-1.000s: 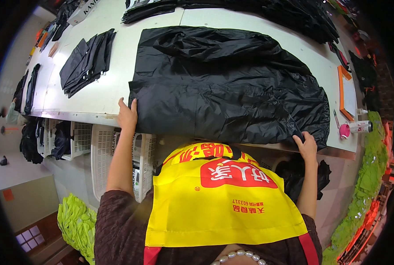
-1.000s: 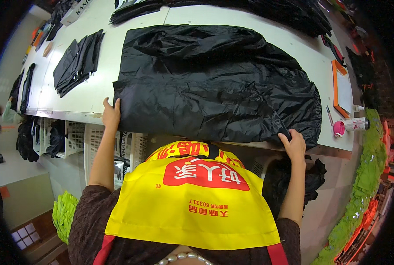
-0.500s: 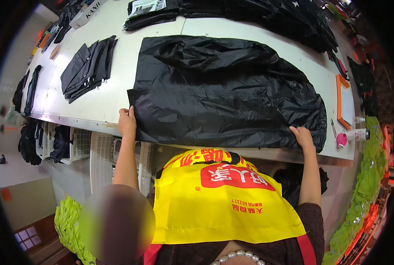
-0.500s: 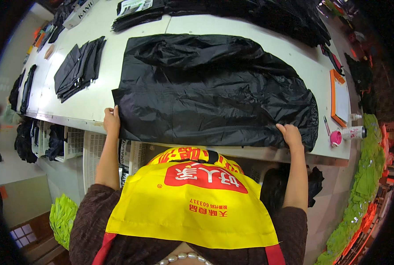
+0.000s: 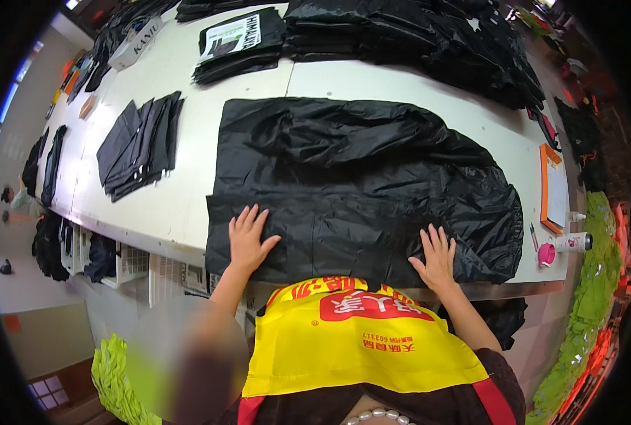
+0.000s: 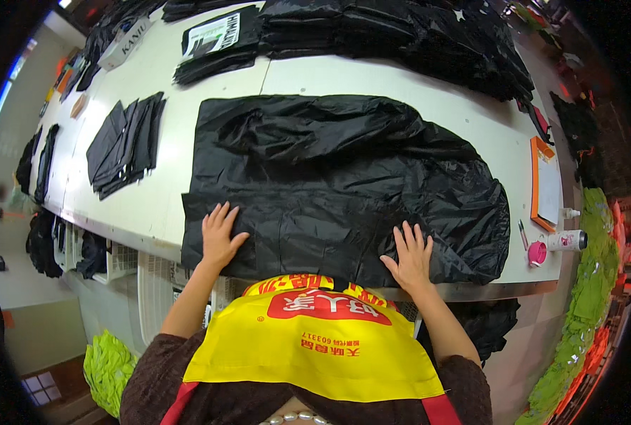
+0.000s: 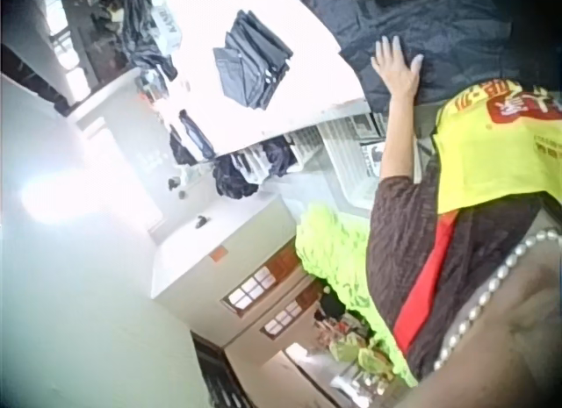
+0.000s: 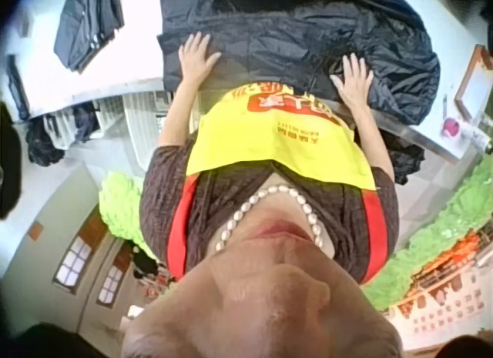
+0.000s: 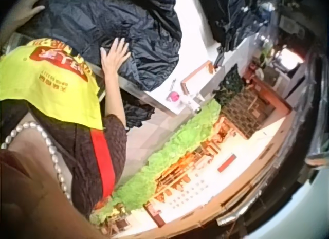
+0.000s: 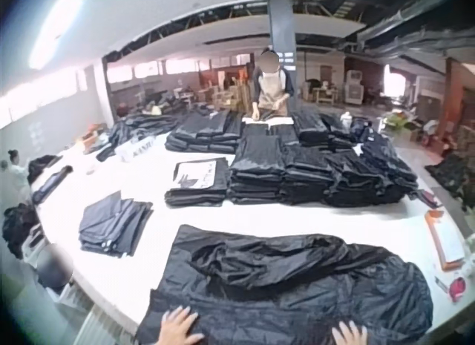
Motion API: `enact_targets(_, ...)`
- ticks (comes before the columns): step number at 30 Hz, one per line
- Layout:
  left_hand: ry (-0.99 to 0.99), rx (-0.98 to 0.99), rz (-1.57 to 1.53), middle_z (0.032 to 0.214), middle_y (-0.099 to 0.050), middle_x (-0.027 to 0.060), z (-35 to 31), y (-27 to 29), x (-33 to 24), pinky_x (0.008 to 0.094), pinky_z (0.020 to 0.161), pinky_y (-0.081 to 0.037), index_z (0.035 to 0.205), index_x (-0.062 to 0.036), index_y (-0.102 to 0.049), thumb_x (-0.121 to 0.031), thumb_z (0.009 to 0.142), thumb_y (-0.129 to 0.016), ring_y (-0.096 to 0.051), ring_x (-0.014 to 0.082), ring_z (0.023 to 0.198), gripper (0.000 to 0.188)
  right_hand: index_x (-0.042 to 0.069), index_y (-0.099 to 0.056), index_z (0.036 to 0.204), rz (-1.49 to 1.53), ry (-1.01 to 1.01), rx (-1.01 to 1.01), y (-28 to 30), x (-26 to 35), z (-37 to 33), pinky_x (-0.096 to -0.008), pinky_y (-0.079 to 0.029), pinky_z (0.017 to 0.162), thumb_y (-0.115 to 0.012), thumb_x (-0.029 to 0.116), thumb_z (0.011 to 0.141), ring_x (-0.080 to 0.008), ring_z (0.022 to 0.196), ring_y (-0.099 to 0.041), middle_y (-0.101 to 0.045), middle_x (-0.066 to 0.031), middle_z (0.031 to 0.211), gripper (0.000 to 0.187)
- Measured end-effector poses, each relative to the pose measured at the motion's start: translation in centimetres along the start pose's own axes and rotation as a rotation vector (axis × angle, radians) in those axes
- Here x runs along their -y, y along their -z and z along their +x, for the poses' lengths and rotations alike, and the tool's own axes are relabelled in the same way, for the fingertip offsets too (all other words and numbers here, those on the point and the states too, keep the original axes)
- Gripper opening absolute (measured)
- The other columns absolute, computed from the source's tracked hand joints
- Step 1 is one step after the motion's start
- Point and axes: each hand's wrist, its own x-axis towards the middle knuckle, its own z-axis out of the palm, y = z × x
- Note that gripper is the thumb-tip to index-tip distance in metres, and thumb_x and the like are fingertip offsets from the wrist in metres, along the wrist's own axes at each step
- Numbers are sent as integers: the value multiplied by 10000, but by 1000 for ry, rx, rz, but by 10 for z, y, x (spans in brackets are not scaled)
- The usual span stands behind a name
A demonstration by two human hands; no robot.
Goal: The person folds a black jacket on a white table. They smooth the fabric, fold the sleeves inward, fold the body in half, and then fold it again into a compact rectangle before placing it on a stack of similar folded items.
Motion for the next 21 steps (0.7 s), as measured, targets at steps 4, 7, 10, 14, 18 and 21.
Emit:
enact_targets(4,438,-281,-380,1031,-631,178,72,25,42,374,849,-446,1052,13,-620,-241,870,-599,-590,305,958,313,-12,-525,1169,226,11,-346,33,-28,56,-419,-384,953,-632,125,767,-376,1094,-491,-541,-193,1176,438)
enact_targets(7,446,-377,-96,1002,-634,229,147,12,127,398,849,-441,1049,49,-618,-380,881,-553,-585,363,961,465,7,-481,1248,-55,-22,-435,48,-67,122,-435,-309,1029,-640,102,757,-368,1231,-391,-441,-194,1316,525)
enact_targets(10,672,-149,-237,922,-655,227,233,14,145,401,819,-461,1015,48,-640,-601,814,-515,-623,356,905,690,53,-355,1367,-279,-115,-313,40,-106,173,-478,-229,1073,-702,198,733,-353,1320,-278,-325,-177,1419,738)
enact_targets(14,795,165,-779,863,-660,207,301,-12,169,397,787,-474,971,44,-617,-636,761,-569,-637,338,853,713,53,-436,1300,-199,-50,-162,30,-152,225,-451,-316,1015,-681,219,721,-333,1180,-435,-491,-166,1250,650)
enact_targets(18,752,126,-338,907,-657,184,329,-7,157,390,783,-479,992,20,-592,-651,703,-626,-633,314,891,731,31,-584,1102,37,-103,-141,31,-186,256,-395,-447,863,-605,161,762,-349,978,-551,-597,-184,1025,364)
enact_targets(21,741,151,-159,934,-642,242,322,-12,170,372,789,-475,1013,98,-592,-653,686,-637,-627,308,892,820,52,-531,1186,36,-74,-123,27,-198,266,-395,-453,848,-648,97,730,-350,970,-547,-579,-182,1017,473)
